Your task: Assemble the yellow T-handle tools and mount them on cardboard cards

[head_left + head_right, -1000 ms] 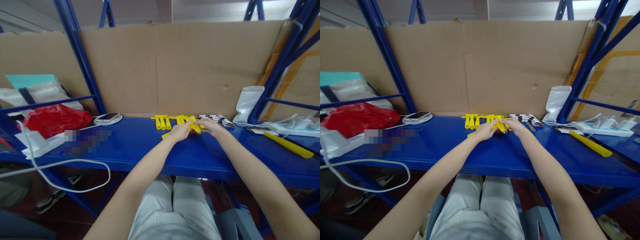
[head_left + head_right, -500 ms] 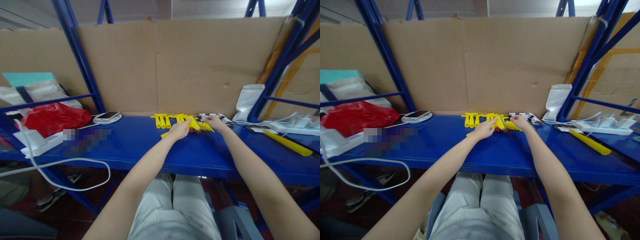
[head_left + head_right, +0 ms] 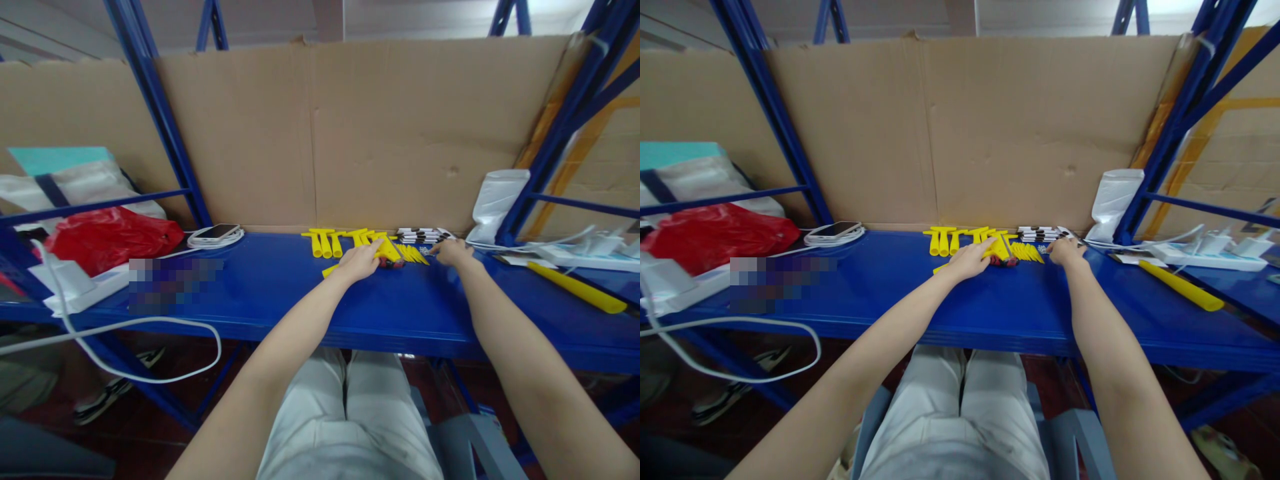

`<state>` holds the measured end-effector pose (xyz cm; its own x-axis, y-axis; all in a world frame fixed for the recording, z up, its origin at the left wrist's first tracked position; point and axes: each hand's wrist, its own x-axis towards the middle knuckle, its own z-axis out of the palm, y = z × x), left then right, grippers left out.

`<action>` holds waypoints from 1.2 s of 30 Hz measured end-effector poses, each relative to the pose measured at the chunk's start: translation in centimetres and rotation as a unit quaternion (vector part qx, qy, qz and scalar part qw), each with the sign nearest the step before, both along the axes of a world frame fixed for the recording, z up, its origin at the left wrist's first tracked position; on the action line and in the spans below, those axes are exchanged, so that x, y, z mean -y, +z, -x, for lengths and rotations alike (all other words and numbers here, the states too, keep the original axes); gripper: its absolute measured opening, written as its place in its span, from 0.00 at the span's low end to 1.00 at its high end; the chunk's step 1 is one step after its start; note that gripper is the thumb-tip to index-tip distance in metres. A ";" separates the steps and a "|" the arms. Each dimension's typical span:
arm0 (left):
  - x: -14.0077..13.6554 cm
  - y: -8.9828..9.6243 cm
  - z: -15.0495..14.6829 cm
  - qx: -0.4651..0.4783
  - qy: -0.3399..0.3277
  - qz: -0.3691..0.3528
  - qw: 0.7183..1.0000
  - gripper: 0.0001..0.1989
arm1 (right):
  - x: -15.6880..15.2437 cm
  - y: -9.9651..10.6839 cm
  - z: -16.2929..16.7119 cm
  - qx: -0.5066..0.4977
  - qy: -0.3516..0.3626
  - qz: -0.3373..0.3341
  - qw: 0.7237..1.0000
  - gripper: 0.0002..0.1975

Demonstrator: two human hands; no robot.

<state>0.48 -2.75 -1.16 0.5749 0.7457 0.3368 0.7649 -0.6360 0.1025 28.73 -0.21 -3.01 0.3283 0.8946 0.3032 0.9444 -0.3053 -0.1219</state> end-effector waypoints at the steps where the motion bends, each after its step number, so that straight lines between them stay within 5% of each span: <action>1: 0.0 0.0 0.0 0.000 0.002 0.000 1.000 0.28 | 0.4 0.4 0.7 -0.007 -0.030 0.031 0.999 0.18; 6: 0.1 0.0 -0.1 -0.001 0.004 -0.004 1.000 0.27 | 1.7 1.3 2.7 0.000 -0.044 0.078 0.996 0.22; 36: 0.0 0.0 0.0 0.007 -0.007 0.007 1.000 0.28 | 2.0 1.1 3.0 0.051 0.001 0.030 0.998 0.15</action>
